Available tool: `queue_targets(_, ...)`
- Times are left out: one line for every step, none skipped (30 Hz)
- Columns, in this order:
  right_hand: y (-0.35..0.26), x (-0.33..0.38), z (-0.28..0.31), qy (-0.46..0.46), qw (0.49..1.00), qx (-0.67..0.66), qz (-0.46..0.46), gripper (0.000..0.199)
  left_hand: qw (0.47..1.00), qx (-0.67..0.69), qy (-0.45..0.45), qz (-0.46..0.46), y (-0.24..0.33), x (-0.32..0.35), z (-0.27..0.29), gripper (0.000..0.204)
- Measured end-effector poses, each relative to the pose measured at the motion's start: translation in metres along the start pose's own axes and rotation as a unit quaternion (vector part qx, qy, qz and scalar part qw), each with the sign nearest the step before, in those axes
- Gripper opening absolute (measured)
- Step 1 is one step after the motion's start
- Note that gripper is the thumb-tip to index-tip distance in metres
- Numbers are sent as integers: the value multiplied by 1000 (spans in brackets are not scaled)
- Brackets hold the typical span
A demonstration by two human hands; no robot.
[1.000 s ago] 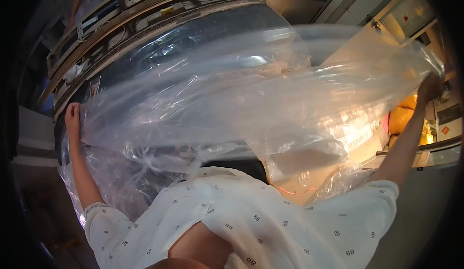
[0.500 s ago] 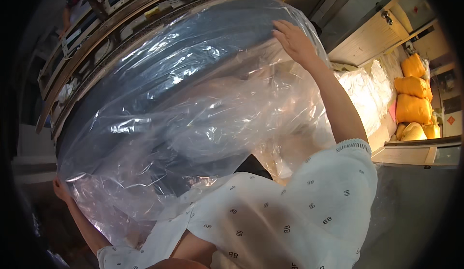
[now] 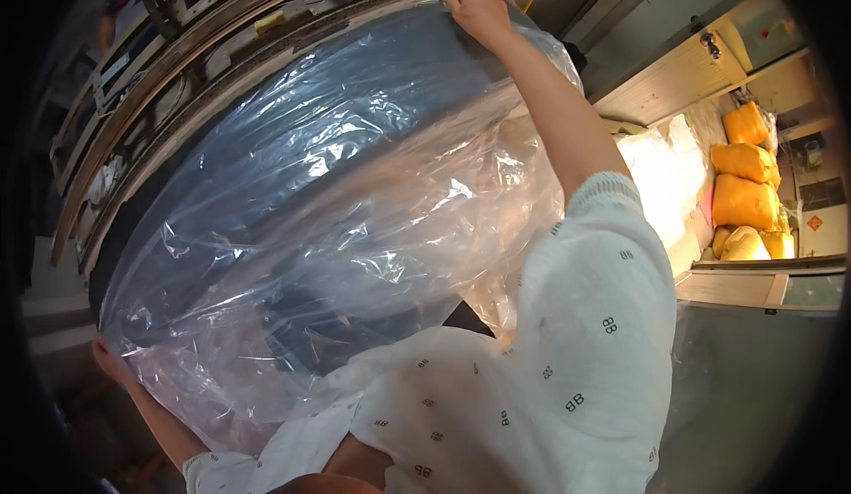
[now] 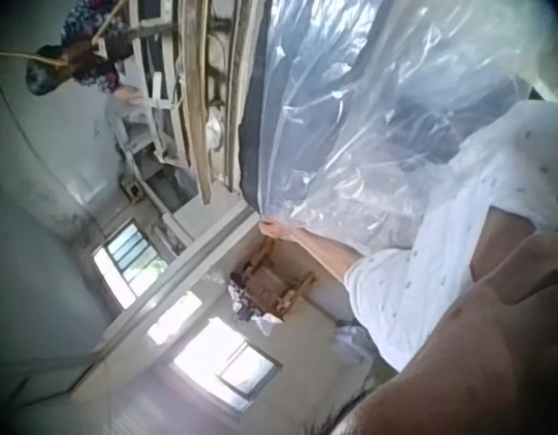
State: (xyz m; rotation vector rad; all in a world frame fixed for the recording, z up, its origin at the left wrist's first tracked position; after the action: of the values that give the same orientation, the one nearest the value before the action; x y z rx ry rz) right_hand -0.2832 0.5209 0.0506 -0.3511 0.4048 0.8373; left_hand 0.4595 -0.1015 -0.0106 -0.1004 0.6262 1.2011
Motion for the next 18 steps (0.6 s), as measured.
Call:
queue_targets(-3,-6,-11,2,1000,-7,2,24,999,33,9,6,-5,3,1,31)
queue_targets(-7,-11,-21,17,1000,14,0,23,998,65,19,13,-9,5,7,30)
queue_targets(-11,-15,-29,32,999,35,-3,23,993,98,-7,58,-22,7,22,31)
queue_targets(-7,-15,-36,34,999,33,-3,23,994,97,-5,57,-22,9,31,31)
queue_targets(0,-11,-37,44,998,-15,47,22,990,117,-3,83,-4,15,46,33)
queue_targets(1,-8,-40,54,991,-71,102,20,985,130,3,114,1,21,68,34)
queue_targets(-3,-9,-39,52,990,-79,107,20,984,124,3,130,-6,23,89,37)
queue_targets(-7,-10,-39,4,979,-149,137,20,984,116,7,136,-11,31,106,37)
queue_targets(-13,-11,-39,-43,961,-217,165,20,975,145,8,166,-14,43,124,37)
queue_targets(-18,-14,-38,-42,959,-222,168,20,965,177,11,192,-7,50,140,38)
queue_targets(-24,-17,-38,-25,971,-185,146,20,949,222,0,223,-13,57,148,39)
queue_targets(-29,-19,-38,-9,981,-147,123,21,950,219,5,224,-16,69,157,39)
queue_targets(-32,-19,-40,-3,981,-150,122,21,939,249,1,237,-14,80,162,39)
queue_targets(-32,-19,-46,-5,981,-166,96,19,927,279,-5,249,-11,91,167,40)
queue_targets(-31,-19,-49,-8,981,-181,70,18,920,283,2,271,-10,101,173,40)
queue_targets(-36,-17,-51,-7,980,-187,72,18,921,279,7,271,-14,113,183,40)
queue_targets(-39,-13,-50,-16,974,-205,93,17,885,346,-8,310,-20,128,188,39)
queue_targets(-42,-11,-49,-25,968,-222,114,15,843,412,-23,346,-32,144,192,39)
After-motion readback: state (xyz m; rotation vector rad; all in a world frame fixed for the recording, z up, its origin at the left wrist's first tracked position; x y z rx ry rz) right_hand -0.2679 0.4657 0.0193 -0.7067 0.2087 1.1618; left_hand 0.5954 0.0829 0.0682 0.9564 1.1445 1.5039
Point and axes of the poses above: each hand's wrist, its own x-axis away from the middle knuckle, its own z-axis out of the back of the hand, y = z × x, the point moved 2 cm from there along -x, towards the middle knuckle, and after that the axes turned 12 degrees about z, right-handed, at the moved point
